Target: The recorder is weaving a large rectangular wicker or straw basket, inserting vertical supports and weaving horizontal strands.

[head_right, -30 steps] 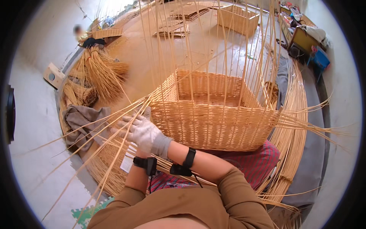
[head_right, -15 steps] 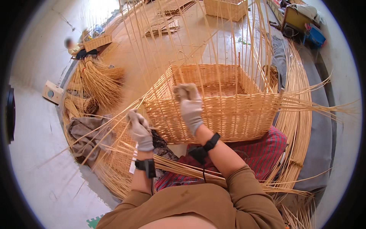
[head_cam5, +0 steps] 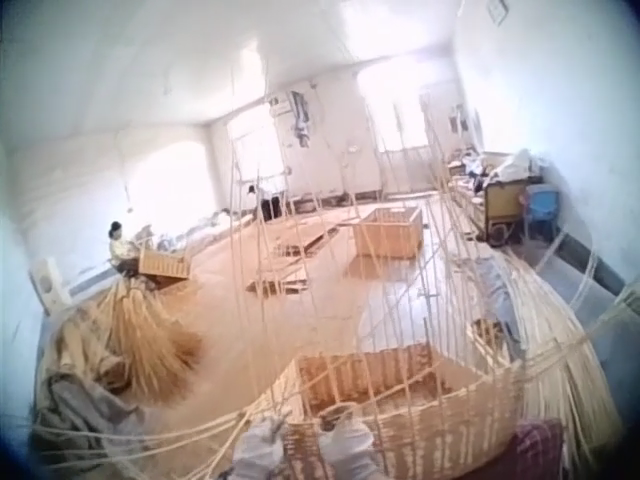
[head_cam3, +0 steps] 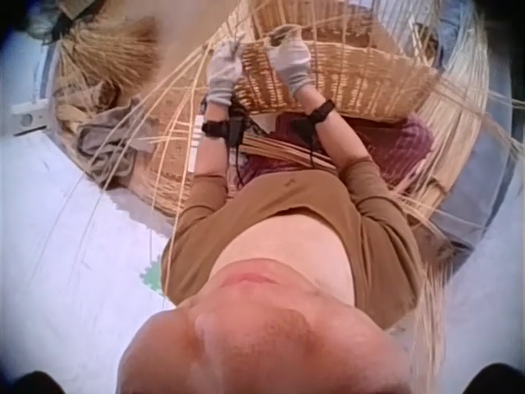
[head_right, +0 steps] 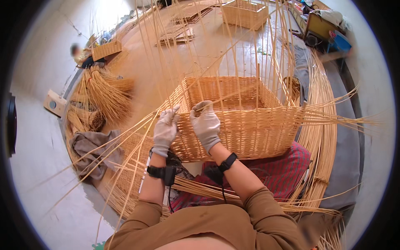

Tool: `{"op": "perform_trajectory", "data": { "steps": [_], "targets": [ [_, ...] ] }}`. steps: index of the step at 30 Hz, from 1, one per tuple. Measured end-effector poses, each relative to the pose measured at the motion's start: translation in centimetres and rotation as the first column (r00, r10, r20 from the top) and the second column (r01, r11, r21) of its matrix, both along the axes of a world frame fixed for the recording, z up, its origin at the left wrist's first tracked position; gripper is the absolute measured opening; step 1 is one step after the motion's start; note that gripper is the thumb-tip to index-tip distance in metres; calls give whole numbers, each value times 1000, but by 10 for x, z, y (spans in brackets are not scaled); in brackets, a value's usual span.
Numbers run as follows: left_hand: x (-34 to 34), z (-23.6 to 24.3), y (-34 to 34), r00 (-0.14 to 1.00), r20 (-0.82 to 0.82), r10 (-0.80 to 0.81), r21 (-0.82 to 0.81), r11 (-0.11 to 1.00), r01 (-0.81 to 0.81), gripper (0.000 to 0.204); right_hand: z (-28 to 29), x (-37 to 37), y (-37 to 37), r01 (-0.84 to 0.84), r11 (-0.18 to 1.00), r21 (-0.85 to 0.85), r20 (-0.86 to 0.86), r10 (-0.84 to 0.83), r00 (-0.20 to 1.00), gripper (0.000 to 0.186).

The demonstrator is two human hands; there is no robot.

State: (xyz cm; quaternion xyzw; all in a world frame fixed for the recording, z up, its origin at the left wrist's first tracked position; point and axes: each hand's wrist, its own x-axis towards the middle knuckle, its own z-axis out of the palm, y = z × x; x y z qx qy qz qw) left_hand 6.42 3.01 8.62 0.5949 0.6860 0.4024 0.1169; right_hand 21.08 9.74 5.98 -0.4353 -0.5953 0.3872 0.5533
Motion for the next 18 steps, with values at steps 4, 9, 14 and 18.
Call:
{"op": "perform_trajectory", "data": {
  "steps": [4, 9, 14, 18],
  "targets": [
    [-14, -6, 11, 863, 505, 6, -143, 987, 77, 47, 26, 1, 6, -11, 946, 325, 612, -201, 765, 26],
    [-26, -22, 22, 987, 19, -161, 222, 963, 153, 31, 47, -15, 19, -396, 856, 334, 95, 387, 917, 41],
    [-30, -23, 11, 956, 281, 88, -281, 960, -6, 31, 29, -75, 5, -458, 828, 324, 5, 482, 876, 14],
    [-29, -26, 1, 976, 216, -11, -98, 995, 33, 34, 44, -79, -6, -579, 815, 28, -324, 556, 766, 15]
  ]
}}
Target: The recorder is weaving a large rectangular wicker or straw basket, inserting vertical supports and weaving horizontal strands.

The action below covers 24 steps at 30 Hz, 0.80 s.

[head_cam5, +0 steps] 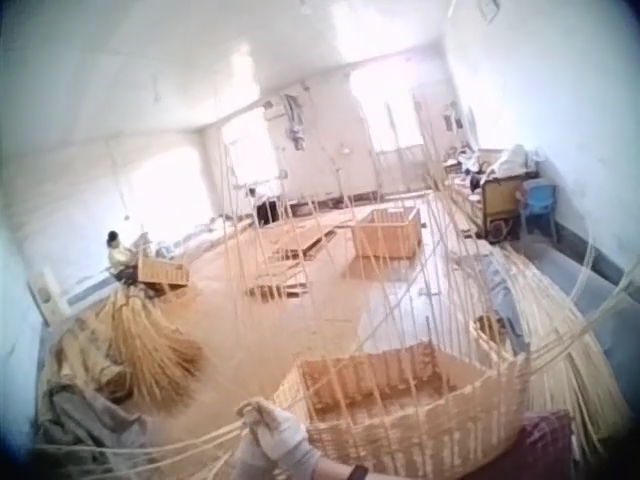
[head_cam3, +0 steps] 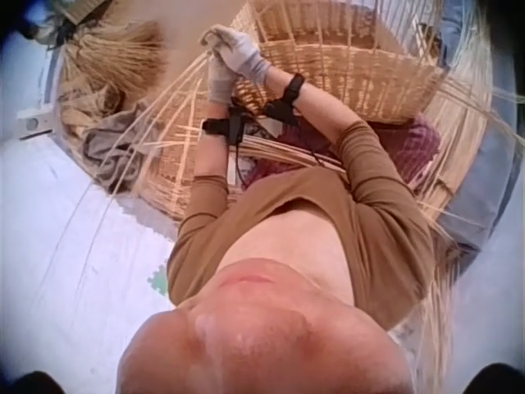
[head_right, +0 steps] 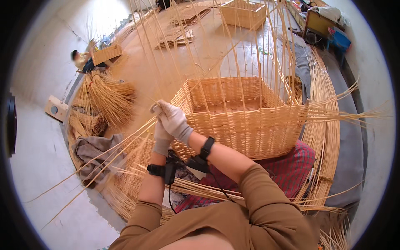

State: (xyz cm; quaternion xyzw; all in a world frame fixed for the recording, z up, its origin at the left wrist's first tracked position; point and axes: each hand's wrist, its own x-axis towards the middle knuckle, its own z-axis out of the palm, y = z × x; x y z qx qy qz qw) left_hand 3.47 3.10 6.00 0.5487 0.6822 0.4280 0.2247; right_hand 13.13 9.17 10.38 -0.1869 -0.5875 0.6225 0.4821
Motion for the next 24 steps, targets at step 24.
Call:
{"op": "perform_trajectory", "data": {
  "steps": [24],
  "targets": [
    [28, 48, -16, 861, -496, -111, -123, 991, 57, 55, -22, 128, -31, 284, 941, -183, -179, -316, 932, 40]
  ]
}}
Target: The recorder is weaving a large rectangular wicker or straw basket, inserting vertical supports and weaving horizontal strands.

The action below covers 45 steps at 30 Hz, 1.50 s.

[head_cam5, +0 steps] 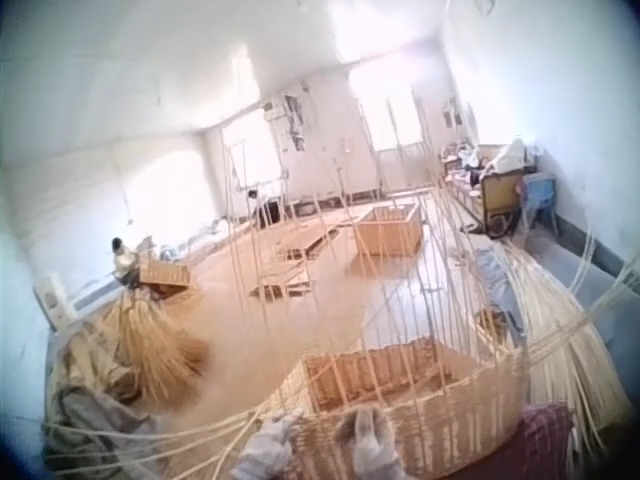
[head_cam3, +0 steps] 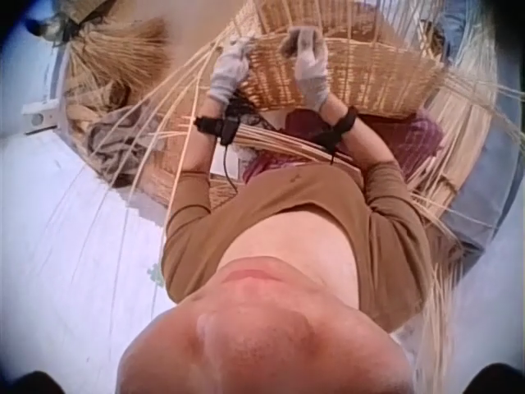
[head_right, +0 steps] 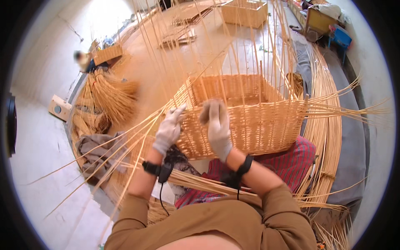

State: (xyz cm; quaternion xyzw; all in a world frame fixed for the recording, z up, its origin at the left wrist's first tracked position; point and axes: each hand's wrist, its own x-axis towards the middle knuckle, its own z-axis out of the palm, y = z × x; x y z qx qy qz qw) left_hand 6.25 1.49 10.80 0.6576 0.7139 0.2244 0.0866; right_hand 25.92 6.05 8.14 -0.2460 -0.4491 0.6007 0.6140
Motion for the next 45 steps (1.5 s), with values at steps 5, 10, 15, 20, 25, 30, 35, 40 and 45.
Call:
{"op": "perform_trajectory", "data": {
  "steps": [5, 10, 15, 20, 25, 30, 35, 40, 45],
  "targets": [
    [61, 0, -46, 946, 213, -243, 100, 969, 227, 57, -51, -23, -87, -285, 933, -219, 290, 341, 894, 37],
    [4, -20, -115, 994, 105, -11, 217, 976, -12, 27, -31, -31, -83, -920, 340, -196, 962, 249, -113, 42],
    [-157, -89, -309, 613, 46, 788, 231, 589, -774, 28, 3, -24, -40, -728, 684, 36, 950, 202, 237, 30],
    [-99, -255, -558, 617, -534, 578, -747, 19, -665, 41, 29, -58, -38, -600, 692, 401, 817, 25, 576, 30],
    [-41, -315, -583, 886, -386, 255, -911, 44, -410, 41, 47, -120, -47, -420, 484, 768, 506, -55, 861, 40],
    [-110, -205, -391, 373, 253, 893, 15, 382, -924, 37, 57, -133, -56, -811, 152, 565, 825, -104, 555, 30],
    [-116, -43, -177, 761, 621, 189, 265, 863, -431, 52, 46, -92, -52, -683, 333, 651, 715, 36, 699, 8],
    [-65, -9, -19, 732, 666, -143, 298, 951, -86, 63, 24, -63, -41, -608, 402, 685, 633, 85, 770, 6],
    [-60, -43, 30, 410, 911, -54, 162, 959, -232, 50, 0, -48, 6, -367, 904, 219, -115, 398, 910, 9]
  ]
}}
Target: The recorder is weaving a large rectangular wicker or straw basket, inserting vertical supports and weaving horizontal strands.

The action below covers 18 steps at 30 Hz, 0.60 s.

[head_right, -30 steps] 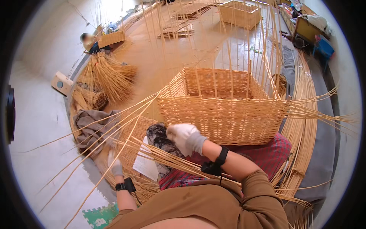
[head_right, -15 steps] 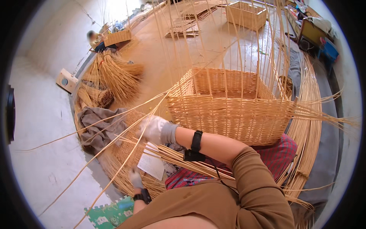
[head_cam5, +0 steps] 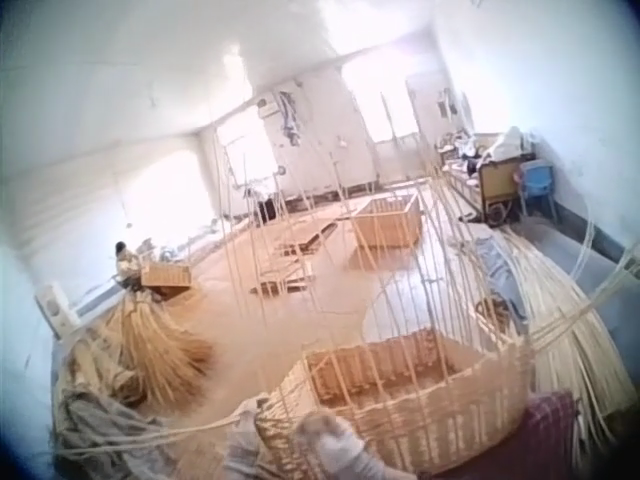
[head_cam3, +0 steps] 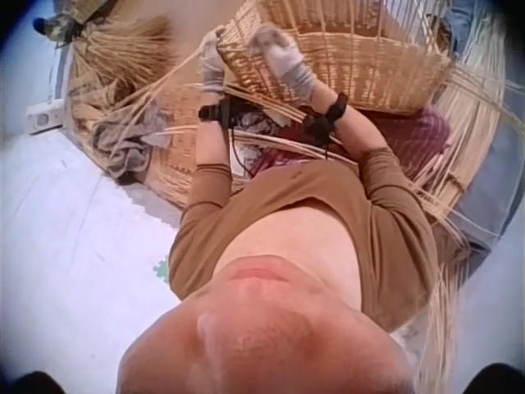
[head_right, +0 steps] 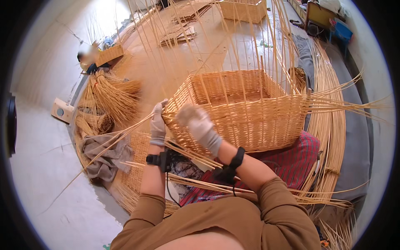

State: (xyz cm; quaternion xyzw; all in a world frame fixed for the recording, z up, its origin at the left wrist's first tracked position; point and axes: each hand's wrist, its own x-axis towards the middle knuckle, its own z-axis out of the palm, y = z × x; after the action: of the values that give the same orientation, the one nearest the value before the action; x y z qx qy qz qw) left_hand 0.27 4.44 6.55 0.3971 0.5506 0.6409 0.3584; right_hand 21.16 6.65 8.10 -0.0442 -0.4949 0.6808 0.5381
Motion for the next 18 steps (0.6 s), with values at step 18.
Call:
{"op": "perform_trajectory", "data": {
  "steps": [18],
  "targets": [
    [4, -31, 3, 992, -9, 129, 42, 991, -128, 24, 73, -113, 138, 331, 609, 721, 445, -773, 452, 31]
  ]
}}
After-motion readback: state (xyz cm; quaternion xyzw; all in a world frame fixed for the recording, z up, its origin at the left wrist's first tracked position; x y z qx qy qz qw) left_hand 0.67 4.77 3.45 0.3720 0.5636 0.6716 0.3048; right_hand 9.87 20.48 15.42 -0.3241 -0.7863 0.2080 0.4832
